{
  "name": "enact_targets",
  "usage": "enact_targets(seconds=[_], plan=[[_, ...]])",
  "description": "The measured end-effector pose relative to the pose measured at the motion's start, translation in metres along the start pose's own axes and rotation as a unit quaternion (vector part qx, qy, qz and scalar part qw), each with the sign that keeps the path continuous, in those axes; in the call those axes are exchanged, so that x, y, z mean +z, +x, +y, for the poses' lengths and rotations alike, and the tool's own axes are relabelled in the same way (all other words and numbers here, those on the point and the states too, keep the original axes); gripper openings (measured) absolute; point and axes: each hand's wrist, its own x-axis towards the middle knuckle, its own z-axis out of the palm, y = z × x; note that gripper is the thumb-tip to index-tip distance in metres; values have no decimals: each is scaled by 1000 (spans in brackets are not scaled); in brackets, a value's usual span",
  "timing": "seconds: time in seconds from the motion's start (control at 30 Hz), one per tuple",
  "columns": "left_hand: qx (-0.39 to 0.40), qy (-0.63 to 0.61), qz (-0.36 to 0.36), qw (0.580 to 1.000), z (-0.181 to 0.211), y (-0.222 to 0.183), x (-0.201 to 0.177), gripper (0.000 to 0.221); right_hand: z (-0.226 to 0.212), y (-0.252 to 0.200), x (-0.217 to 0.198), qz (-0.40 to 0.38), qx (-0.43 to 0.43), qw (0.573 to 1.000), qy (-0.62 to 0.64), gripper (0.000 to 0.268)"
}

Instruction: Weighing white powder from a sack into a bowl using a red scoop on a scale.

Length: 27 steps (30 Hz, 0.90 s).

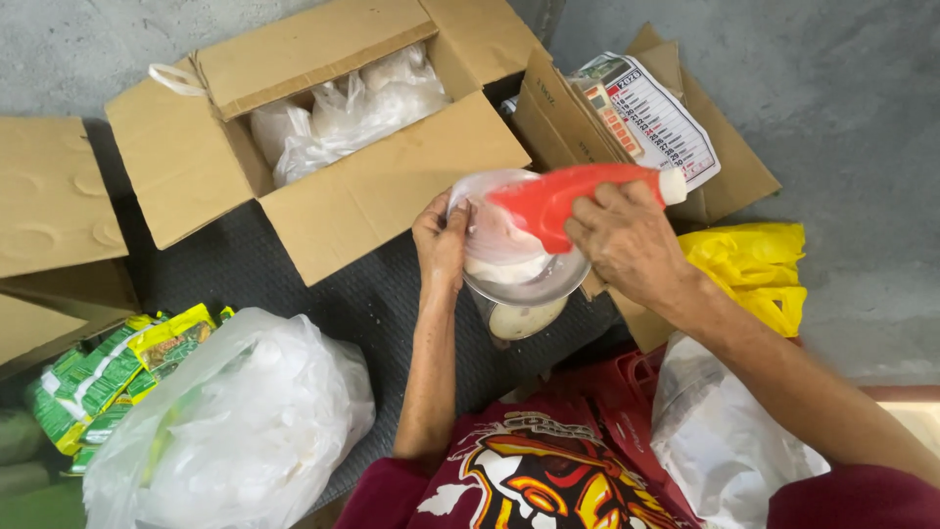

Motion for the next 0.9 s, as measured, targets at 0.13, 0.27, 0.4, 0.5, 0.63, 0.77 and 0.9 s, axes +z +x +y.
enact_targets(seconds=[0.13,0.27,0.4,0.5,0.63,0.77,0.9], plan=[[1,-3,-9,1000,-5,4,1,30,2,-6,5,25,-1,1000,15,8],[0,0,-9,1000,-2,1,0,31,2,-14,11,40,33,998,30,8],[50,51,-3,997,-4,-1,-1,37,7,-24,11,63,86,993,57,12],[135,200,-5,971,13,-16,-4,45,8,-35,21,66,137,983,103,25],[23,363,-50,930,58,-32,-4,40,14,-43,33,4,197,969,146,41],[-34,344,-179,921,36,-25,-7,27,24,-30,36,-16,161,965,206,45],[168,201,-310,914,50,-16,6,18,36,-3,23,-84,154,960,218,31]])
